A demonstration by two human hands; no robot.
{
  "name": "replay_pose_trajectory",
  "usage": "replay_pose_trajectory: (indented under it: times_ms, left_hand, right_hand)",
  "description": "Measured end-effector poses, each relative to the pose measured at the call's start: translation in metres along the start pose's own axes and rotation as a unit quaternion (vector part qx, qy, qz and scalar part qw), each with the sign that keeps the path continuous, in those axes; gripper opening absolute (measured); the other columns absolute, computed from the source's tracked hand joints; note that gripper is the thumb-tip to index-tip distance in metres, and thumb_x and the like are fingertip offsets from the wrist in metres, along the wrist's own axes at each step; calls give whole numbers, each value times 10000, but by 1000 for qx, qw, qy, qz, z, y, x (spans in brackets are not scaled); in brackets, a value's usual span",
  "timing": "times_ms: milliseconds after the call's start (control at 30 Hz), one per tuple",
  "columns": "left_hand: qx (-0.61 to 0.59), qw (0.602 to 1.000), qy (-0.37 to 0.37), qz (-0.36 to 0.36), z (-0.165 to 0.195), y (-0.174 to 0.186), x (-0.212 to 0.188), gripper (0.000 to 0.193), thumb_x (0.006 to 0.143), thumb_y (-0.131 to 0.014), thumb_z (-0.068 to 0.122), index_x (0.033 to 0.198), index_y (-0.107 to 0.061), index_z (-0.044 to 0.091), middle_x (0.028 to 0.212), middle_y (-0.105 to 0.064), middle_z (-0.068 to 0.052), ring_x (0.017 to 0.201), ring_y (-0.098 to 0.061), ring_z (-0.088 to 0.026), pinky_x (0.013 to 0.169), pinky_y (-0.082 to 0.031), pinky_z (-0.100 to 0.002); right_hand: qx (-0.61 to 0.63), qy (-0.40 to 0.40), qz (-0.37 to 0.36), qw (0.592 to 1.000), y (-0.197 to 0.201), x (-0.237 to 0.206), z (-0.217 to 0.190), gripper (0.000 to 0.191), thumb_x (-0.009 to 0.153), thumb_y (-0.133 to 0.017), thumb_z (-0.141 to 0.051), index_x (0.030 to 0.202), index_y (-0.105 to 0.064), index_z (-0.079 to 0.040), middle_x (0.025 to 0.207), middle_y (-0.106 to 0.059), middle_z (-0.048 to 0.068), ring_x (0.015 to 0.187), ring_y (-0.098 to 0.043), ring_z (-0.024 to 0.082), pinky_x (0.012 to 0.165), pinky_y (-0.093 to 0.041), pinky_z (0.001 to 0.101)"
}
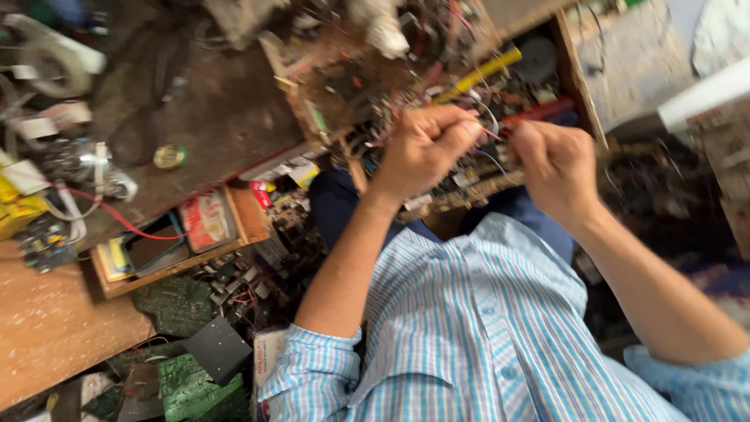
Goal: The person sits on the floor of a cluttered electronics repair workshop and strips insulation from a wire by hand, then uses a soldering iron to solder the wire ends to components on a circuit board, holding the wire in one hand and the iron in the other.
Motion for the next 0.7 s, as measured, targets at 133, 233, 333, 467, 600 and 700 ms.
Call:
replay_pose_trajectory:
  times_ms: [133, 233, 333, 467, 600, 700]
  left_hand:
    - [16, 1000, 8, 12, -6, -2, 0, 184, 1001, -652, 141, 964, -742, -16, 781, -675, 27, 724, -579, -22, 623, -477, -235]
    - [34, 999, 7, 18, -11, -2, -4, 187, 1002, -648, 136, 953, -742, -18, 766, -658, 30, 711, -546, -22, 610, -453, -234]
    - [48, 998, -22, 33, -11, -5, -10, 189, 1014, -659, 140, 956, -731, -25, 783, -648, 19, 727, -545, -34, 622, -453, -242]
    - [30, 998, -34, 45, -11, 0, -14, 198, 995, -642, 155, 1033, -744, -11, 855, -727, 9, 769, -632, -36, 666, -517, -231]
    - [81, 992, -49, 82, -9, 11, -18, 200, 996, -650, 158, 1037, -762, -2, 830, -748, -6, 758, -637, -33, 661, -521, -224]
    - [70, 992, -52, 90, -11, 12, -20, 196, 997, -653, 158, 1041, -755, -3, 847, -751, -4, 771, -645, -29, 673, -530, -224]
  right_hand:
    - [100, 18, 9, 995, 1, 3, -4, 150, 1057, -637, -92, 1133, -699, 21, 882, -625, -38, 759, -525, 17, 638, -419, 178]
    - [115, 25, 17, 993, -4, 3, -1, 121, 1028, -674, -74, 1083, -685, 33, 909, -647, -48, 789, -539, 8, 663, -432, 178]
    - [112, 29, 14, 993, -9, 4, 10, 153, 1076, -629, -116, 1012, -676, 15, 865, -624, -56, 772, -517, 7, 654, -414, 182]
    - [-4, -68, -10, 998, -12, 11, 33, 420, 1153, -527, -219, 825, -640, 18, 623, -502, 10, 626, -422, 66, 559, -345, 242]
    - [148, -50, 0, 988, -16, 18, 24, 356, 1131, -515, -254, 902, -690, -44, 717, -566, -73, 631, -463, 12, 546, -358, 195]
    - [178, -83, -11, 980, -22, 17, 16, 142, 971, -636, -177, 1042, -706, -75, 759, -595, -99, 640, -465, -8, 536, -367, 185]
Point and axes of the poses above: each hand's wrist, its own x-axis towards the middle knuckle, its own y-axis out of the back of the hand, z = x × y, the point moved 5 cm from there along x, towards the middle knuckle
